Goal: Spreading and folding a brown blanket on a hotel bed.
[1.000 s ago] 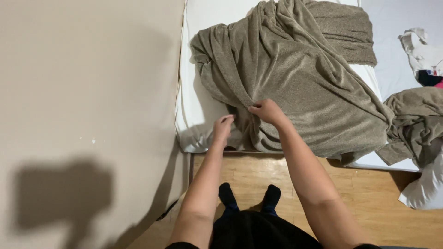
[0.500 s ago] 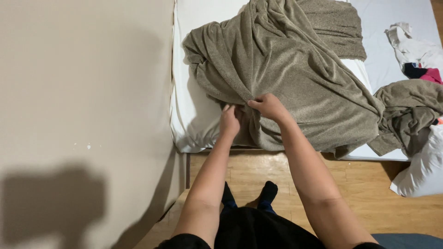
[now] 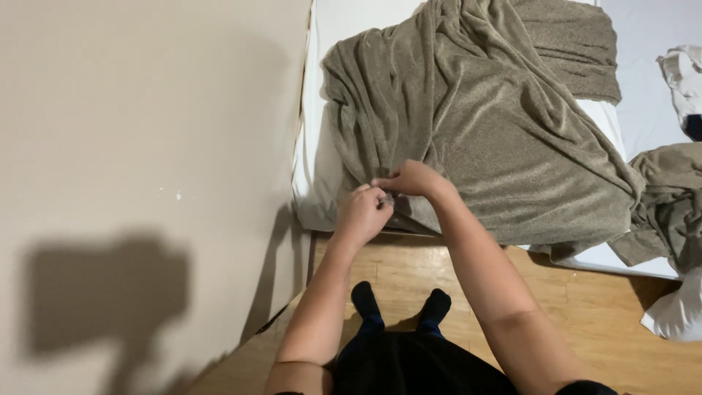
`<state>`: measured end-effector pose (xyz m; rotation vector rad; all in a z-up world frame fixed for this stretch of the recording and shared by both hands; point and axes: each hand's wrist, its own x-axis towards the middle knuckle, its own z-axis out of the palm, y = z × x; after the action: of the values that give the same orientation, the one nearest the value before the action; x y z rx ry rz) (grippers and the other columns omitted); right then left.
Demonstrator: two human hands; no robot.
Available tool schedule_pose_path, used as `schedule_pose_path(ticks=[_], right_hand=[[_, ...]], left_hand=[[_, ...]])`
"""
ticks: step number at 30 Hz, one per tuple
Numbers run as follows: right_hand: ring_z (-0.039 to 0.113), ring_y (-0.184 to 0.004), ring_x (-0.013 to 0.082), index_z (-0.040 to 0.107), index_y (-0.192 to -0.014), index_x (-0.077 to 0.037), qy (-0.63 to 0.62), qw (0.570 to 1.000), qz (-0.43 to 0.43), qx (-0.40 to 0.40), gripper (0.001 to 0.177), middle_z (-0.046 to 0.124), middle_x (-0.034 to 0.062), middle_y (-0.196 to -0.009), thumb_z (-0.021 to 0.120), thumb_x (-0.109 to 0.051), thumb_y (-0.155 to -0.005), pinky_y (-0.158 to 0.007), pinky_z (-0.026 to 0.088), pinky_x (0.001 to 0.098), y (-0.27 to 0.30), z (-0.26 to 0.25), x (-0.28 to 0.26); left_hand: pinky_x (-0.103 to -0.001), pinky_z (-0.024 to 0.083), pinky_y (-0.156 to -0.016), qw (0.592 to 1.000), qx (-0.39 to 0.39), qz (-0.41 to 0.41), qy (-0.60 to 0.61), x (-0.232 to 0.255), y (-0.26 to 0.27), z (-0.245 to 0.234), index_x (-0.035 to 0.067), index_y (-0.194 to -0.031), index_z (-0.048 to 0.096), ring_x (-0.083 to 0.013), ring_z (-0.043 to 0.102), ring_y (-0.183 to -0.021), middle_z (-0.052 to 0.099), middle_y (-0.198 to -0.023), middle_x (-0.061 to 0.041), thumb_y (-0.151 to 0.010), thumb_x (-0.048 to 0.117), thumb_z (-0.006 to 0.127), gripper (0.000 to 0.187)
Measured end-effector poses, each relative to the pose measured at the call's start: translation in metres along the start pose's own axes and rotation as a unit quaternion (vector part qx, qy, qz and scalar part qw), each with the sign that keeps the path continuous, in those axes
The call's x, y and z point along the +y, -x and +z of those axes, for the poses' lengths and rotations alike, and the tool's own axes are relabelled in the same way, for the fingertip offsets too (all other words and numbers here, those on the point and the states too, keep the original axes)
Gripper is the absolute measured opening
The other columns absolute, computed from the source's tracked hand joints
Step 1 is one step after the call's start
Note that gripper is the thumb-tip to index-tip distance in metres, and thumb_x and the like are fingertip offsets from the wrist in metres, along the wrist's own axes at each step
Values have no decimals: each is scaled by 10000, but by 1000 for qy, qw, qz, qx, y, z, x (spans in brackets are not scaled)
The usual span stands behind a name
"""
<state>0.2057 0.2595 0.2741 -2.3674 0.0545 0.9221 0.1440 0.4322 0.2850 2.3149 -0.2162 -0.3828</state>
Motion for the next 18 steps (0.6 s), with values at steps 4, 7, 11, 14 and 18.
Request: schedule_pose_path(ticks=[4, 7, 11, 14, 18], right_hand=[[729, -877, 360, 814, -882, -62, 9, 1000, -29, 0, 397, 775, 146, -855, 743, -450, -834, -782, 560, 473, -55, 37, 40], [705, -803, 285, 811, -895, -112, -30, 999, -44, -1, 315, 756, 95, -818, 757, -419, -857, -741, 556, 412, -46, 42, 33], [701, -1048, 383, 792, -1097, -71, -43, 995, -78, -39, 419, 764, 196, -1064, 753, -418, -866, -889, 537, 489, -26, 42, 16], [703, -1085, 393, 784, -1126, -67, -36, 992, -104, -66, 401, 769, 196, -1103, 740, -376, -874, -929, 538, 503, -23, 44, 3], [736, -982, 315, 817, -1079, -120, -57, 990, -97, -82, 334, 791, 112, -1017, 767, -385, -883, -891, 561, 436, -24, 53, 5]], left_hand=[[-502, 563, -900, 996, -68, -30, 47, 4, 7, -33, 84, -1024, 769, -395, 680, -1073, 709, -997, -169, -850, 267, 666, 273], [-504, 541, -952, 983, -66, -81, 152, -30, -14, -30, 49, -1110, 769, -417, 670, -1124, 739, -1074, -220, -888, 238, 644, 317], [-448, 563, -932, 978, -10, -184, 98, -90, -64, -4, 142, -1127, 772, -318, 691, -1118, 749, -1098, -119, -906, 467, 655, 410], [-499, 565, -935, 975, -34, -201, 91, -110, -90, 18, 82, -1113, 779, -381, 682, -1139, 748, -1122, -182, -878, 475, 689, 467], [-469, 565, -935, 965, -29, -220, 140, -123, -100, 34, 133, -1148, 775, -336, 685, -1133, 746, -1139, -108, -891, 361, 702, 351]])
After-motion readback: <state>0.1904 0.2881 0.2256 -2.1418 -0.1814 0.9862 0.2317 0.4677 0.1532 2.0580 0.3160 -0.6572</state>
